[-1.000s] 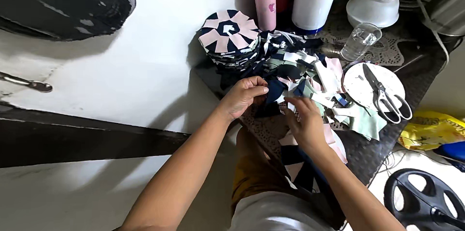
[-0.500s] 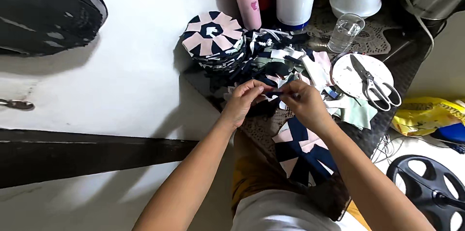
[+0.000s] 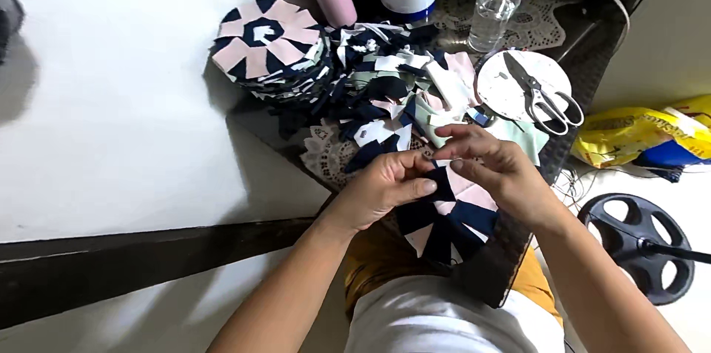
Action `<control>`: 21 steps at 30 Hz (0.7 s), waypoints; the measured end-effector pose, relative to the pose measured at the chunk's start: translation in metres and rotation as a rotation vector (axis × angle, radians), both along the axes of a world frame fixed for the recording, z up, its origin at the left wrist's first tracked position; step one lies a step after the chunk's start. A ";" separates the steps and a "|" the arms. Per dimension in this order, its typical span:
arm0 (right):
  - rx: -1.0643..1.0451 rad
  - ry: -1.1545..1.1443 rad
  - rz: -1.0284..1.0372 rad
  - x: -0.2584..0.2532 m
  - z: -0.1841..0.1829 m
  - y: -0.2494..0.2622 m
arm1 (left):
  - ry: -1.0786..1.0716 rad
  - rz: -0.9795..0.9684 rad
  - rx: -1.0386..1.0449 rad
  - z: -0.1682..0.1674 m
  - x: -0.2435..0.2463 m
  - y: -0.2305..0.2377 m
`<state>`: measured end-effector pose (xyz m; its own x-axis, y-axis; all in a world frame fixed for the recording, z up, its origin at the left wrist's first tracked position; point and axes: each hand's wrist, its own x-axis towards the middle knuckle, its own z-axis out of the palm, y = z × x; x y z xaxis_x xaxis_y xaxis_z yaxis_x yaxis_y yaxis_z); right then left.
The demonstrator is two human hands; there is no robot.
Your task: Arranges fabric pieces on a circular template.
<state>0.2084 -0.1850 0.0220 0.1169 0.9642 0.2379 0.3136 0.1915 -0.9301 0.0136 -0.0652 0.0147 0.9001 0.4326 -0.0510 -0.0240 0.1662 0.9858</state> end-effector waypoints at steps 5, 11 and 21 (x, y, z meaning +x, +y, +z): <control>0.023 -0.578 -0.246 0.018 -0.055 -0.042 | 0.186 0.161 0.218 -0.002 -0.002 -0.010; -0.008 -0.936 -0.371 -0.011 -0.078 -0.065 | 0.291 0.207 0.316 -0.010 0.001 -0.020; -0.069 -0.621 -0.665 -0.019 -0.079 -0.116 | 0.417 0.130 0.346 -0.018 0.031 -0.071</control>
<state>0.1895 -0.3014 -0.0568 0.5239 0.7583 0.3880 0.7875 -0.2575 -0.5600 0.0450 -0.1362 -0.0036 0.7721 0.5937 -0.2268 0.3810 -0.1468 0.9129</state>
